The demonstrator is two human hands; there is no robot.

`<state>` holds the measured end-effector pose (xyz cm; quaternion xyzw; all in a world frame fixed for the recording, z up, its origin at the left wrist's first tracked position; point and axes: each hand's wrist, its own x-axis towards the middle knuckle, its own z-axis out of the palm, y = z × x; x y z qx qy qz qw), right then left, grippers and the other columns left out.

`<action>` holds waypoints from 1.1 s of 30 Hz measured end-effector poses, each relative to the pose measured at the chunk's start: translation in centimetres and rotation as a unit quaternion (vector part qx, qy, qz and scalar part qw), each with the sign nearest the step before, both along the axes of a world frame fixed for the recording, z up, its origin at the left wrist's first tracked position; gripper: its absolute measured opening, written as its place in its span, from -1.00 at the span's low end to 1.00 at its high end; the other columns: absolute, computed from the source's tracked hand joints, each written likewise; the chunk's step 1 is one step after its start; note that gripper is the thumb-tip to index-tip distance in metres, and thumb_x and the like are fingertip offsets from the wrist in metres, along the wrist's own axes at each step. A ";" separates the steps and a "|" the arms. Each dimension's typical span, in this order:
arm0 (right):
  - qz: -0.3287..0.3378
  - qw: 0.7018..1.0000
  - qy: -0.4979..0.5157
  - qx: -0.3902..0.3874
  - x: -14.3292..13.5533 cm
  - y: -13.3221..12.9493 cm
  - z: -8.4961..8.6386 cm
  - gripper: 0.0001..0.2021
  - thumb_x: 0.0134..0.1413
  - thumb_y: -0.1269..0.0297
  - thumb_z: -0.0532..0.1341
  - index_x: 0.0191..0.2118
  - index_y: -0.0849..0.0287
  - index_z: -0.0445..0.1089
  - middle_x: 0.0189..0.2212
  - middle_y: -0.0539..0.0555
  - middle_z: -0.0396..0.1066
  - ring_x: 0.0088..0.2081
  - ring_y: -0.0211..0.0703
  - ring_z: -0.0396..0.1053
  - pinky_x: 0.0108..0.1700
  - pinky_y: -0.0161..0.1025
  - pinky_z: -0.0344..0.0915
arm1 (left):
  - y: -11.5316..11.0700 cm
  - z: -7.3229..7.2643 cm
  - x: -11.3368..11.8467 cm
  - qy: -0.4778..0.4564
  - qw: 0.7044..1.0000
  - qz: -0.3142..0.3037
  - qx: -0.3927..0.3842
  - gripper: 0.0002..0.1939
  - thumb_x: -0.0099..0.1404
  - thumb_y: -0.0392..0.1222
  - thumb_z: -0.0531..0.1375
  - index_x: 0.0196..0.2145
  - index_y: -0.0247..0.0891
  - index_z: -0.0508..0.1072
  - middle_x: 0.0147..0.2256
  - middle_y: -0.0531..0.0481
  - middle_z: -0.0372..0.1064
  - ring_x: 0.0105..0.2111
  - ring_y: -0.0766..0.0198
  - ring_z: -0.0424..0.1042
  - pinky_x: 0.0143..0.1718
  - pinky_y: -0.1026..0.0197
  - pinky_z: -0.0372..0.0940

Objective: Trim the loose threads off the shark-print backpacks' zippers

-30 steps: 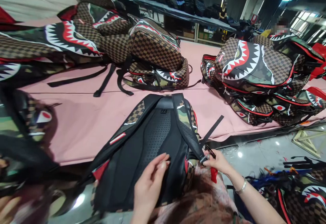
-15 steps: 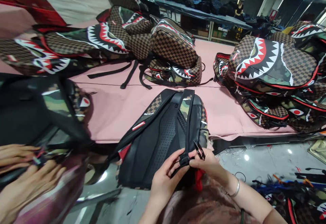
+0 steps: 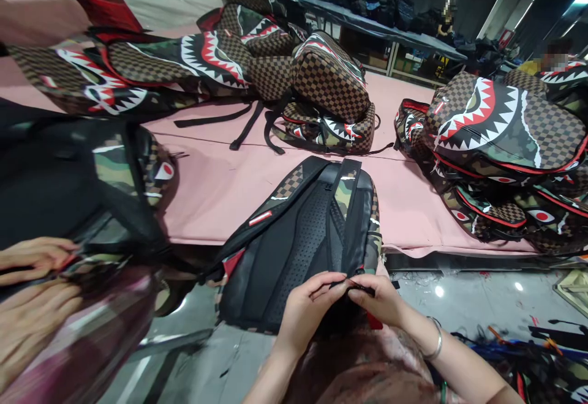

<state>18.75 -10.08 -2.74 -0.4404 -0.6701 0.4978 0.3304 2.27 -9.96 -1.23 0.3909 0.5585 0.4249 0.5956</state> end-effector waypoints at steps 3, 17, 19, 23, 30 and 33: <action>0.003 1.000 -0.015 0.001 0.0 0.0 -0.2 -0.76 0.10 0.14 0.12 -0.26 0.18 0.43 -0.37 0.04 0.42 -0.36 -0.23 0.32 -0.29 -0.32 0.24 | 0.2 -0.3 0.0 0.006 0.999 0.027 -0.021 -0.79 -0.05 -0.05 0.27 -0.50 -0.26 0.50 -0.49 0.00 0.47 -0.44 0.23 0.41 -0.35 0.25 0.31; 0.089 0.953 -0.231 0.176 3.1 3.1 5.7 -0.81 0.13 0.18 0.14 -0.21 0.18 0.36 -0.45 0.00 0.37 -0.45 -0.29 0.28 -0.40 -0.38 0.10 | -0.9 -0.6 0.9 0.128 0.982 0.121 0.061 -0.78 0.13 -0.01 0.11 -0.46 -0.20 0.40 -0.52 0.09 0.39 -0.47 0.27 0.36 -0.37 0.29 0.21; 0.118 0.937 -0.258 0.203 3.1 3.7 6.1 -0.79 0.14 0.17 0.13 -0.21 0.18 0.36 -0.48 0.00 0.38 -0.46 -0.28 0.30 -0.41 -0.38 0.10 | -0.8 -0.4 1.0 0.139 0.980 0.120 0.072 -0.79 0.12 -0.02 0.11 -0.48 -0.20 0.39 -0.54 0.10 0.36 -0.49 0.29 0.33 -0.39 0.30 0.19; 0.171 0.908 -0.304 0.232 3.0 4.5 7.1 -0.81 0.15 0.18 0.13 -0.22 0.18 0.34 -0.53 -0.03 0.36 -0.50 -0.29 0.29 -0.43 -0.38 0.06 | -0.7 -0.2 1.1 0.145 0.981 0.108 0.071 -0.80 0.13 -0.03 0.11 -0.50 -0.20 0.38 -0.55 0.12 0.31 -0.51 0.32 0.27 -0.41 0.31 0.16; 0.210 0.872 -0.361 0.257 2.5 4.6 7.9 -0.86 0.16 0.22 0.12 -0.34 0.16 0.32 -0.52 -0.03 0.37 -0.48 -0.28 0.31 -0.44 -0.36 0.02 | -0.7 -0.2 1.1 0.138 0.983 0.096 0.073 -0.80 0.12 -0.05 0.12 -0.52 -0.21 0.38 -0.55 0.12 0.29 -0.51 0.33 0.23 -0.40 0.30 0.13; 0.195 0.885 -0.338 0.255 2.7 4.5 7.5 -0.87 0.16 0.24 0.11 -0.33 0.17 0.32 -0.55 -0.03 0.35 -0.50 -0.30 0.29 -0.45 -0.37 0.02 | -0.4 0.1 1.1 0.070 0.990 0.122 0.030 -0.80 0.07 -0.05 0.14 -0.54 -0.23 0.36 -0.61 0.14 0.19 -0.56 0.35 0.18 -0.47 0.31 0.12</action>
